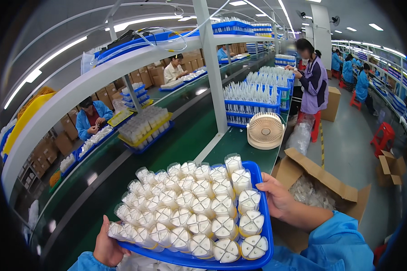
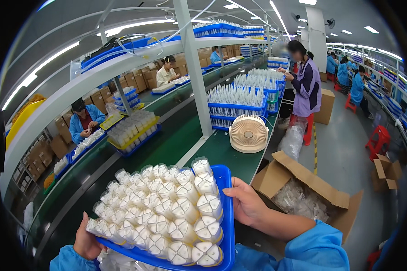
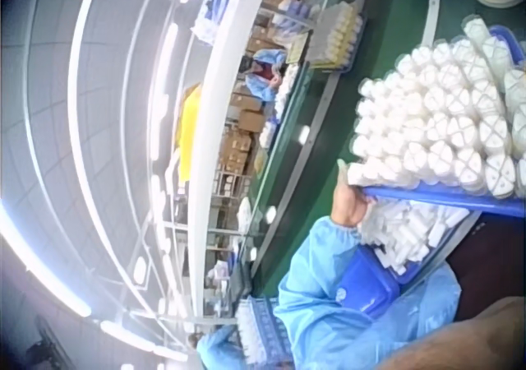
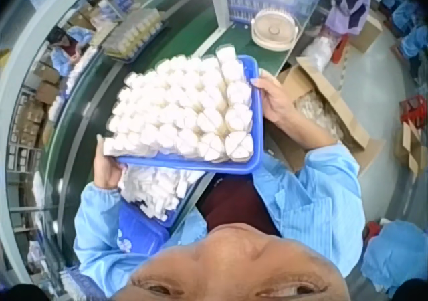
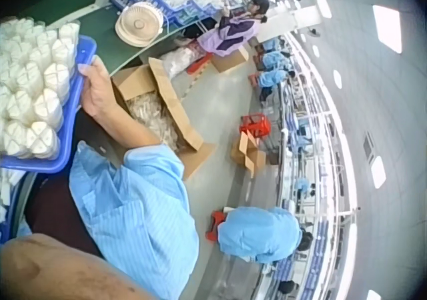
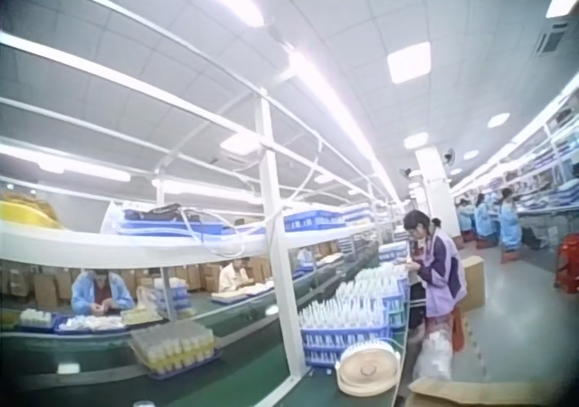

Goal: Assembling small white plastic components by inserting a stem into a tube and sorting them into trays in a factory setting.

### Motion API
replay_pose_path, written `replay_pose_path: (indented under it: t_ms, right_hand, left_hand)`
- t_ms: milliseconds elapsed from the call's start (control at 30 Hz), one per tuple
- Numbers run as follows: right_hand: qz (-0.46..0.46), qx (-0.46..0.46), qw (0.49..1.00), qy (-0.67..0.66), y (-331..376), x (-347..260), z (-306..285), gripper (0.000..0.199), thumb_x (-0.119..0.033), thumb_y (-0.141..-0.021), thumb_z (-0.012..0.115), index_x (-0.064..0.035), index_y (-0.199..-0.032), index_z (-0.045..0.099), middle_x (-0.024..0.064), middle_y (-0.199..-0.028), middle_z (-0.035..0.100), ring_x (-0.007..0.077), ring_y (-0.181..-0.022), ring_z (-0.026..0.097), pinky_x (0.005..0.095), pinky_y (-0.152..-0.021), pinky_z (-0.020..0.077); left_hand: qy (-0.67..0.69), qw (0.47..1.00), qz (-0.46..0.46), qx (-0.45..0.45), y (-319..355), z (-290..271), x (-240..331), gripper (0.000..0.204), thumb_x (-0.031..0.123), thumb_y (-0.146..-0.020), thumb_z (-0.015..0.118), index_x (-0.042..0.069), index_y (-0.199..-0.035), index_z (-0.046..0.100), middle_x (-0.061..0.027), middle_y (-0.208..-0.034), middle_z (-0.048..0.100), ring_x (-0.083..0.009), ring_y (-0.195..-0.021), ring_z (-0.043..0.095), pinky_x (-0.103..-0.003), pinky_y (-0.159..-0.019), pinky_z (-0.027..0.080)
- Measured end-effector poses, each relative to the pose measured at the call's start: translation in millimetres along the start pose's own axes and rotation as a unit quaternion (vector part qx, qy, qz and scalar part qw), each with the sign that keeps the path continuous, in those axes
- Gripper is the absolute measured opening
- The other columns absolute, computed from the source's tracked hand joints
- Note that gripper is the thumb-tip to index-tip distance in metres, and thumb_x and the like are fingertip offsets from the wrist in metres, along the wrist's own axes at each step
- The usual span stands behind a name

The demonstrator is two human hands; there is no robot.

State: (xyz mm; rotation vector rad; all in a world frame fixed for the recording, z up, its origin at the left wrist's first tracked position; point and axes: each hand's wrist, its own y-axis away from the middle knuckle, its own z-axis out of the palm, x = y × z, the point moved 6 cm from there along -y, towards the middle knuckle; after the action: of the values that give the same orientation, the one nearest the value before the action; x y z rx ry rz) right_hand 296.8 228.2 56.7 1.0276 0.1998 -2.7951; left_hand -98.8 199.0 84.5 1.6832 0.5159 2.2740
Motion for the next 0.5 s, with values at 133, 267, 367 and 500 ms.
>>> replay_pose_path:
  t_ms: [133,267,367,500]
  right_hand:
    - [-0.002,-0.008,1.000,0.011,-2,-1,3,0.024,-0.006,-0.082,0.054,-0.0027,-0.105,0.049,0.0113,-0.100,0.060,0.0182,-0.090,0.060,0.0344,-0.083,0.0491]
    - [0.005,-0.023,1.000,0.007,0,-10,7,0.023,-0.007,-0.082,0.054,-0.0024,-0.104,0.049,0.0124,-0.100,0.059,0.0195,-0.090,0.061,0.0352,-0.083,0.0497]
    - [0.009,-0.016,1.000,0.000,2,-12,11,0.021,-0.008,-0.083,0.053,-0.0020,-0.102,0.049,0.0132,-0.099,0.059,0.0207,-0.089,0.061,0.0351,-0.081,0.0507]
    - [0.010,-0.024,1.000,0.011,-2,-14,8,0.022,-0.009,-0.083,0.053,-0.0021,-0.103,0.048,0.0133,-0.099,0.060,0.0204,-0.087,0.062,0.0340,-0.078,0.0520]
  left_hand:
    - [0.007,1.000,0.020,-0.009,14,9,-2,0.068,0.063,-0.084,0.028,0.007,-0.118,0.046,-0.0138,-0.084,0.063,-0.0246,-0.049,0.058,-0.031,-0.034,0.044]
    - [0.029,0.997,0.031,-0.058,14,-6,-9,0.061,0.054,-0.088,0.031,0.004,-0.117,0.047,-0.0143,-0.082,0.063,-0.0241,-0.046,0.057,-0.030,-0.035,0.044]
    - [0.025,0.999,0.005,-0.022,15,-23,-19,0.048,0.040,-0.089,0.035,0.001,-0.115,0.048,-0.0133,-0.078,0.063,-0.0227,-0.042,0.055,-0.029,-0.033,0.043]
    - [0.028,0.999,-0.041,-0.020,33,-6,-23,0.034,0.028,-0.089,0.039,0.002,-0.104,0.053,-0.0107,-0.076,0.062,-0.0183,-0.040,0.051,-0.025,-0.028,0.036]
